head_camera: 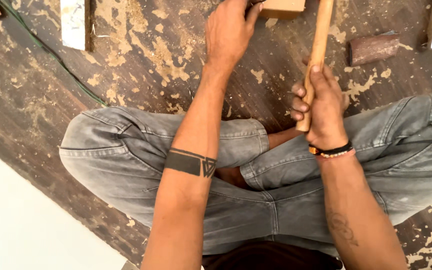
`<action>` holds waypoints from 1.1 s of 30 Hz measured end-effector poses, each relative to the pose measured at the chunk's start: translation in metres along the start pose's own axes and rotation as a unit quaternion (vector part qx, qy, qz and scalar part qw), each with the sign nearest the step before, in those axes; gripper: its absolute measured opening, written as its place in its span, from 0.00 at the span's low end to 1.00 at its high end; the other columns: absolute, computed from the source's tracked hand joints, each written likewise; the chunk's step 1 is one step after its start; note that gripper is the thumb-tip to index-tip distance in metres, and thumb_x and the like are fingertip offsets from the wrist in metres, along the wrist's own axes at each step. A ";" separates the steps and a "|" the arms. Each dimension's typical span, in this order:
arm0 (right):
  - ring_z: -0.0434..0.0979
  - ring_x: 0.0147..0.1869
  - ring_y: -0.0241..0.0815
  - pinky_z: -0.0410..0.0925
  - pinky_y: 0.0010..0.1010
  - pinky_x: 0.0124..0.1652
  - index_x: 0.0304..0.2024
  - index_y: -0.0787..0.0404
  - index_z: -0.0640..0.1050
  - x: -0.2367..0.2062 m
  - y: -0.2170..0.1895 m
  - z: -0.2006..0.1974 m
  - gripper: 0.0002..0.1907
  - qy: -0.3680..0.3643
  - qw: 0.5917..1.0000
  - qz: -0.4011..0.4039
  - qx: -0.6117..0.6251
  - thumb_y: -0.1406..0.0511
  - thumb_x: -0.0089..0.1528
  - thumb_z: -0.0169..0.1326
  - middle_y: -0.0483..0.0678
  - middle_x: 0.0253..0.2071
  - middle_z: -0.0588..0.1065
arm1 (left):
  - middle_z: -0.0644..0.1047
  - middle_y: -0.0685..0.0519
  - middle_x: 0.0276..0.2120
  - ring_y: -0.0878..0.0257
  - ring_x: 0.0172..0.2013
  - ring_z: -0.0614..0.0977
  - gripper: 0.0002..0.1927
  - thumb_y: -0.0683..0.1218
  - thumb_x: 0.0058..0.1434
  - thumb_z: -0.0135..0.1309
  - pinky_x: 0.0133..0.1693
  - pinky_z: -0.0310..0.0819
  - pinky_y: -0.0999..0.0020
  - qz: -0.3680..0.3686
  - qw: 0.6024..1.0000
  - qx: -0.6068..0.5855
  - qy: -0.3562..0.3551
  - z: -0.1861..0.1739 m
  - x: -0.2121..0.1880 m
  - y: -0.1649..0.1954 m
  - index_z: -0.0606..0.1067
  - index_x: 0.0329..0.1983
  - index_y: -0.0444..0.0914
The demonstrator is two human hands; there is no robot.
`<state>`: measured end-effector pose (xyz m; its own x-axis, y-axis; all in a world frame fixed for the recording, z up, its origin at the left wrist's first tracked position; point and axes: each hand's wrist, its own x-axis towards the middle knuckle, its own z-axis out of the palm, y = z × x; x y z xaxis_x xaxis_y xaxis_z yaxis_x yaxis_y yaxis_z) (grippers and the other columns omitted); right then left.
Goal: The person sits cross-legged on the workshop floor and hammers nails into small wooden boards to assemble small box-like pieces. They hold each nail in place with one hand, drive it in with a hammer, set finished pieces aside with others on the floor, and pick up new boards to continue.
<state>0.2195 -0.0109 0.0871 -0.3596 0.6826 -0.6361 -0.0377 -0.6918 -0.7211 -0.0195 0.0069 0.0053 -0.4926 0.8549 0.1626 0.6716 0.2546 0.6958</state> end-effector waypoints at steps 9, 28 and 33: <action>0.60 0.24 0.28 0.60 0.21 0.24 0.63 0.51 0.68 -0.001 0.006 -0.002 0.17 0.063 0.997 -0.032 0.020 0.53 0.76 0.42 0.39 0.30 0.65 | 0.84 0.49 0.34 0.52 0.32 0.86 0.10 0.51 0.64 0.59 0.35 0.78 0.52 0.006 1.000 0.024 -0.012 -0.002 0.001 -0.015 0.80 0.43 0.42; 0.64 0.20 0.31 0.62 0.22 0.18 0.73 0.62 0.61 -0.028 0.009 0.012 0.23 0.016 0.937 -0.280 -0.210 0.57 0.81 0.44 0.45 0.29 0.66 | 0.82 0.44 0.31 0.44 0.32 0.84 0.12 0.53 0.62 0.59 0.34 0.75 0.47 -0.002 0.999 0.049 0.019 0.004 -0.004 -0.019 0.81 0.40 0.40; 0.64 0.23 0.31 0.62 0.23 0.25 0.75 0.62 0.54 -0.042 0.004 0.017 0.28 0.002 0.876 -0.443 -0.193 0.55 0.81 0.45 0.46 0.30 0.68 | 0.81 0.40 0.28 0.40 0.31 0.82 0.16 0.54 0.61 0.61 0.35 0.74 0.46 0.009 0.997 0.073 0.033 0.014 -0.004 -0.029 0.80 0.36 0.36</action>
<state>0.2181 -0.0465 0.1152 -0.3458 0.9124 0.2191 0.0178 0.2399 -0.9706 -0.0293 0.0020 -0.0255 -0.5111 0.8301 0.2228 0.7516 0.3060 0.5843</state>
